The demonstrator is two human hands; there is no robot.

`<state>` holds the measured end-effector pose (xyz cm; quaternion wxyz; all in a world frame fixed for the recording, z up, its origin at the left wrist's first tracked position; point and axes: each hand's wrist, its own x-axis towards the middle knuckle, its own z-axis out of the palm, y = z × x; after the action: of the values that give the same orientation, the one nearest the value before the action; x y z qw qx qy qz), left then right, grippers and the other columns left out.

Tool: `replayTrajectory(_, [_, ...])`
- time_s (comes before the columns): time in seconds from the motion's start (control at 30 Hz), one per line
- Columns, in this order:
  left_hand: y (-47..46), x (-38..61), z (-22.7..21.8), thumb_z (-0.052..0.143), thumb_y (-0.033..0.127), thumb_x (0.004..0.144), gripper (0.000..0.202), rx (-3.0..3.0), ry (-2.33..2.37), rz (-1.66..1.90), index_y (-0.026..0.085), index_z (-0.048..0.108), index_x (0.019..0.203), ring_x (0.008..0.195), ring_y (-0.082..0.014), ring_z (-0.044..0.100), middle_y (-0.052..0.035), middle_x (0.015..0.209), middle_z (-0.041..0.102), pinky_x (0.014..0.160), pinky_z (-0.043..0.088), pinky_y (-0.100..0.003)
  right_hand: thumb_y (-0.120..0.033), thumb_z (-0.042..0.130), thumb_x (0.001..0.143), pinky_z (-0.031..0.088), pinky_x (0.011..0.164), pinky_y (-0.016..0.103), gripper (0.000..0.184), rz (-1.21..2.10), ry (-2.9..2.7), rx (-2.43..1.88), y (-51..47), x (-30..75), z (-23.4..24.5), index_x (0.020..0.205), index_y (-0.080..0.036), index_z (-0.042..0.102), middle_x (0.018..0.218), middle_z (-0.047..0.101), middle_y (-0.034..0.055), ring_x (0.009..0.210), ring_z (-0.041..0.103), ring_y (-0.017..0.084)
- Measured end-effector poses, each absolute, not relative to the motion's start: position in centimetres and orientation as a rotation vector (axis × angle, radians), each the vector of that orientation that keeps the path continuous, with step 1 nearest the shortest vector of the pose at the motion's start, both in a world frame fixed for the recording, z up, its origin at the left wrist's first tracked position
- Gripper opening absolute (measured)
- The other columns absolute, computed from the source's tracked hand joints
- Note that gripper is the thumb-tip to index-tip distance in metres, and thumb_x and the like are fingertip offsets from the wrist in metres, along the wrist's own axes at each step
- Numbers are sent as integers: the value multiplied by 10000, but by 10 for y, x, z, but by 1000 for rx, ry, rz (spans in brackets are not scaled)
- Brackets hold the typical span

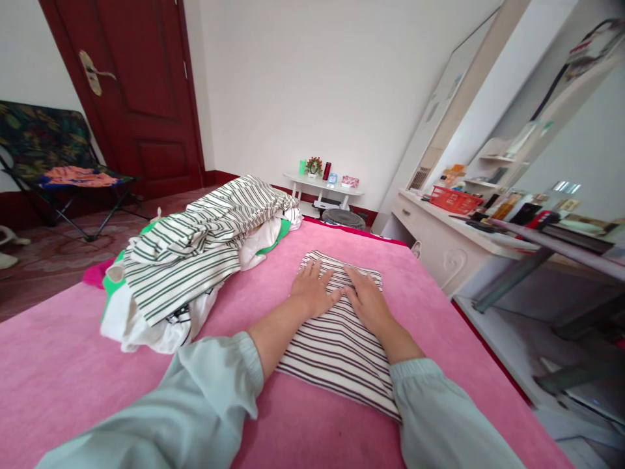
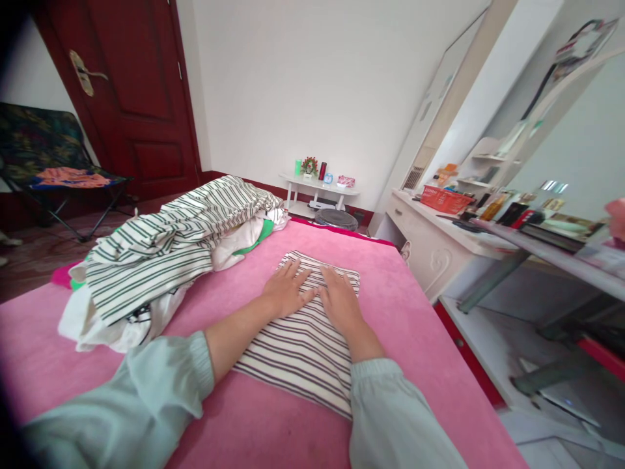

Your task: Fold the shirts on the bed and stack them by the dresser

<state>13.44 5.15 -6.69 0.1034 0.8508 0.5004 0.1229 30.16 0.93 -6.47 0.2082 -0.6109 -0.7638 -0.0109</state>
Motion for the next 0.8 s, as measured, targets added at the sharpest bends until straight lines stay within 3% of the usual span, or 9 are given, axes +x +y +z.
replayTrajectory(0.13, [57,135,-68,192,753,817,785,2524,1498,326,305,289,1454,1426,-309,18,-29,1564,106,1138,76,-501,-315,231,957,170,1132,482,488,81,-2207,-1805,15,302,-67,1419,-229,362,1506,312,37,1400,230,201])
replayTrajectory(0.27, [68,135,-67,207,759,810,783,2531,1501,296,326,257,1461,1426,-312,46,-31,1566,94,1130,91,-515,-389,196,963,136,1140,467,528,99,-2176,-1980,23,306,-68,1457,-223,283,1547,195,24,1426,131,200])
replayTrajectory(0.47, [78,133,-69,158,737,831,817,2502,1551,327,242,226,1478,1428,-276,75,-60,1564,106,1142,124,-457,-544,190,937,127,1148,380,657,59,-2098,-2086,34,314,-71,1484,-180,204,1551,182,47,1424,133,202])
replayTrajectory(0.8, [72,127,-74,143,749,817,895,2413,1696,367,155,200,1484,1419,-281,140,-115,1553,131,1141,138,-443,-628,172,894,121,1138,386,810,35,-1813,-2322,26,312,-76,1482,-70,163,1551,139,129,1428,92,235])
